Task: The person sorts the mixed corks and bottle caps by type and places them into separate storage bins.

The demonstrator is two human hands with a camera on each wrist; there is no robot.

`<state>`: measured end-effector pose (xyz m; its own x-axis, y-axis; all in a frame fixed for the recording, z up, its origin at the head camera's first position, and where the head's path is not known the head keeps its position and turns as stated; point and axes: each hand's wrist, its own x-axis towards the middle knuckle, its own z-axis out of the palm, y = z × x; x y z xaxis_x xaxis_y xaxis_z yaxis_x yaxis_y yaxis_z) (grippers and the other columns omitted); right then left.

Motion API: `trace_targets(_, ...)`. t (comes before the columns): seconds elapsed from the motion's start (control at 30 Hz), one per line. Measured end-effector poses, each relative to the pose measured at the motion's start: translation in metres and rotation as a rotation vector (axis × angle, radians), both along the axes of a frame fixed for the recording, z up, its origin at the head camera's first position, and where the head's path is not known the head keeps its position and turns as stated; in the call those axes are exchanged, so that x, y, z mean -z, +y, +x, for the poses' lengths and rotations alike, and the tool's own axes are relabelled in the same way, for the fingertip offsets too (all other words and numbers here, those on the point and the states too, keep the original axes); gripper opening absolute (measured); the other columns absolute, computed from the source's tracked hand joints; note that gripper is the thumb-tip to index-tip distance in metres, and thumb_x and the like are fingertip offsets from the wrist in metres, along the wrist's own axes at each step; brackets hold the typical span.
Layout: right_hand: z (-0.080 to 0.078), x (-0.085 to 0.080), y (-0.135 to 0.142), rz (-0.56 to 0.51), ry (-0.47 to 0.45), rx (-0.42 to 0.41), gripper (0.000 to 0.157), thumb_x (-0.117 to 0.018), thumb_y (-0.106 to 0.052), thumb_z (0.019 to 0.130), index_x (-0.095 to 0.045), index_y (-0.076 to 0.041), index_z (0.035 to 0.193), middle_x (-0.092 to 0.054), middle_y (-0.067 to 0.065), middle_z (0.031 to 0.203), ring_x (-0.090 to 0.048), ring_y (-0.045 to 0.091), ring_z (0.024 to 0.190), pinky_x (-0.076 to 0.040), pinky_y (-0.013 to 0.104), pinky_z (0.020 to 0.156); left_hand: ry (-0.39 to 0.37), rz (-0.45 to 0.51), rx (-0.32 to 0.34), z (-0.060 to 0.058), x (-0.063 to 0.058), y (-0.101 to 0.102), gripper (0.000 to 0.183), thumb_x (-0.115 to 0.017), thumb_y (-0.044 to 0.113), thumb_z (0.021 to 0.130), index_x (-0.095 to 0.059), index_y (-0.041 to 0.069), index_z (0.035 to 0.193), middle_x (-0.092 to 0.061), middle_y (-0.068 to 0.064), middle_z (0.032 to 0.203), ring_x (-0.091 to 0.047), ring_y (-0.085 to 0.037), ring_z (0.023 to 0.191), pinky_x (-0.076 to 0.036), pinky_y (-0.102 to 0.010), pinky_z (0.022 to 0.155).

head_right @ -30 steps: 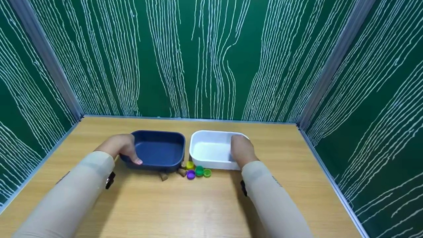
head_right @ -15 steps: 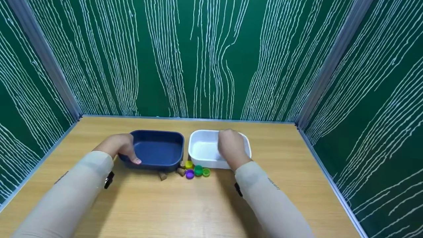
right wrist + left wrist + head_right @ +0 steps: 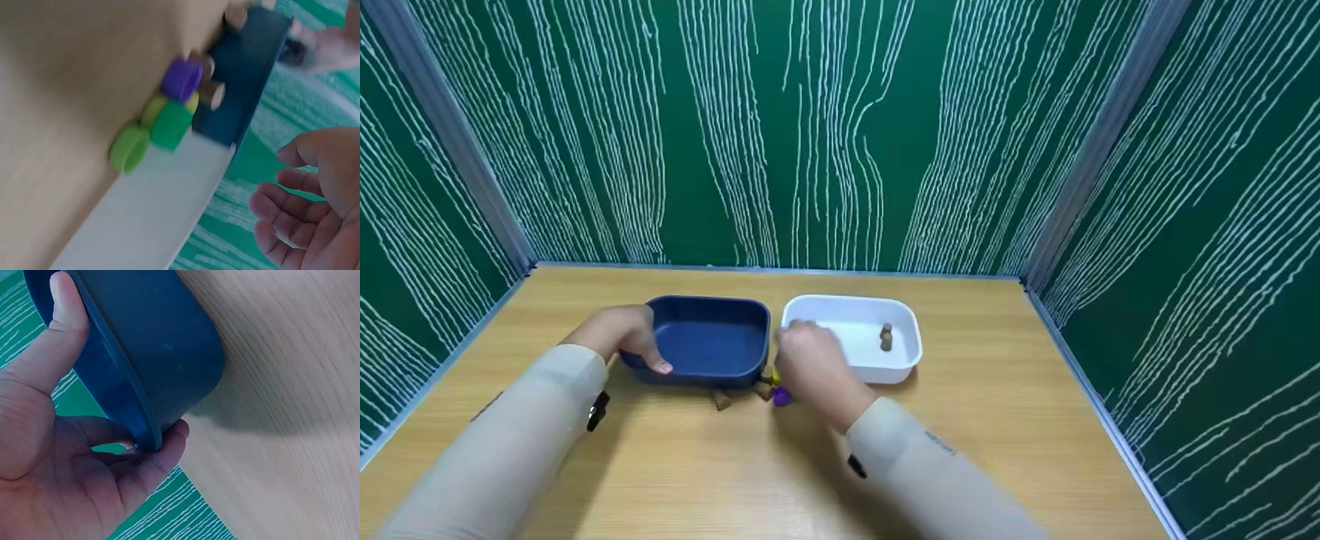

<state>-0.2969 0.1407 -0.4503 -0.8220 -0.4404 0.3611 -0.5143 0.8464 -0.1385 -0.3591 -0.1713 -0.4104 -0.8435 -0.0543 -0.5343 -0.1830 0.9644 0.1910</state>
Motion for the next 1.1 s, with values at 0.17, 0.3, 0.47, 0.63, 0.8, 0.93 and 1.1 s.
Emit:
trace_targets(0.17, 0.008, 0.019, -0.015, 0.044, 0.015, -0.118, 0.011, -0.088, -0.008, 0.092, -0.078, -0.006, 0.089, -0.073, 0.007, 0.083, -0.066, 0.023, 0.070, -0.063, 0.043, 0.064, 0.010, 0.007, 0.001, -0.001, 0.004, -0.001, 0.117, -0.100, 0.050, 0.087, -0.041, -0.014, 0.166, -0.050, -0.033, 0.171, -0.051, -0.048, 0.158, -0.042, -0.059, 0.136)
trace_targets(0.3, 0.013, 0.029, -0.022, 0.062, -0.026, -0.166, 0.014, -0.088, -0.015, 0.099, -0.080, -0.005, 0.093, -0.077, 0.010, 0.086, -0.073, 0.027, 0.074, -0.066, 0.046, 0.068, -0.022, -0.010, 0.010, 0.004, -0.006, 0.003, 0.120, -0.099, 0.052, 0.088, -0.038, -0.013, 0.169, -0.045, -0.032, 0.175, -0.047, -0.047, 0.162, -0.041, -0.059, 0.137)
trace_targets(0.47, 0.014, 0.041, -0.027, 0.073, -0.058, -0.177, 0.012, -0.083, -0.010, 0.102, -0.080, -0.005, 0.092, -0.077, 0.013, 0.086, -0.077, 0.029, 0.075, -0.066, 0.043, 0.064, -0.038, -0.019, 0.014, 0.010, -0.014, 0.005, 0.123, -0.099, 0.054, 0.086, -0.036, -0.012, 0.169, -0.043, -0.031, 0.177, -0.046, -0.046, 0.163, -0.040, -0.058, 0.137)
trace_targets(0.63, 0.013, 0.051, -0.031, 0.118, -0.066, -0.140, 0.011, -0.077, -0.007, 0.105, -0.082, -0.005, 0.095, -0.078, 0.013, 0.088, -0.077, 0.024, 0.073, -0.065, 0.037, 0.060, -0.023, -0.017, 0.034, 0.011, -0.013, 0.003, 0.122, -0.098, 0.055, 0.087, -0.037, -0.013, 0.169, -0.044, -0.031, 0.176, -0.046, -0.047, 0.162, -0.041, -0.057, 0.137)
trace_targets(0.8, 0.014, 0.055, -0.033, 0.128, -0.048, -0.122, 0.013, -0.073, -0.005, 0.105, -0.081, -0.004, 0.095, -0.078, 0.014, 0.087, -0.078, 0.027, 0.073, -0.065, 0.038, 0.058, -0.016, -0.021, 0.044, 0.012, -0.014, 0.002, 0.121, -0.098, 0.054, 0.087, -0.038, -0.013, 0.168, -0.045, -0.032, 0.175, -0.047, -0.048, 0.162, -0.042, -0.057, 0.136)
trace_targets(0.93, 0.014, 0.057, -0.033, 0.161, -0.020, -0.119, 0.014, -0.072, -0.002, 0.104, -0.079, -0.005, 0.092, -0.078, 0.013, 0.085, -0.077, 0.026, 0.071, -0.064, 0.038, 0.057, -0.024, -0.015, 0.040, 0.010, -0.014, 0.002, 0.121, -0.098, 0.054, 0.088, -0.037, -0.013, 0.169, -0.044, -0.032, 0.176, -0.046, -0.048, 0.163, -0.041, -0.057, 0.137)
trace_targets(1.1, 0.012, 0.061, -0.036, 0.218, 0.002, -0.103, 0.012, -0.073, -0.002, 0.103, -0.079, -0.004, 0.093, -0.078, 0.013, 0.087, -0.078, 0.026, 0.074, -0.064, 0.038, 0.060, -0.016, -0.006, 0.020, 0.007, -0.009, 0.000, 0.119, -0.098, 0.051, 0.089, -0.037, -0.013, 0.169, -0.044, -0.032, 0.175, -0.047, -0.049, 0.162, -0.041, -0.059, 0.136)
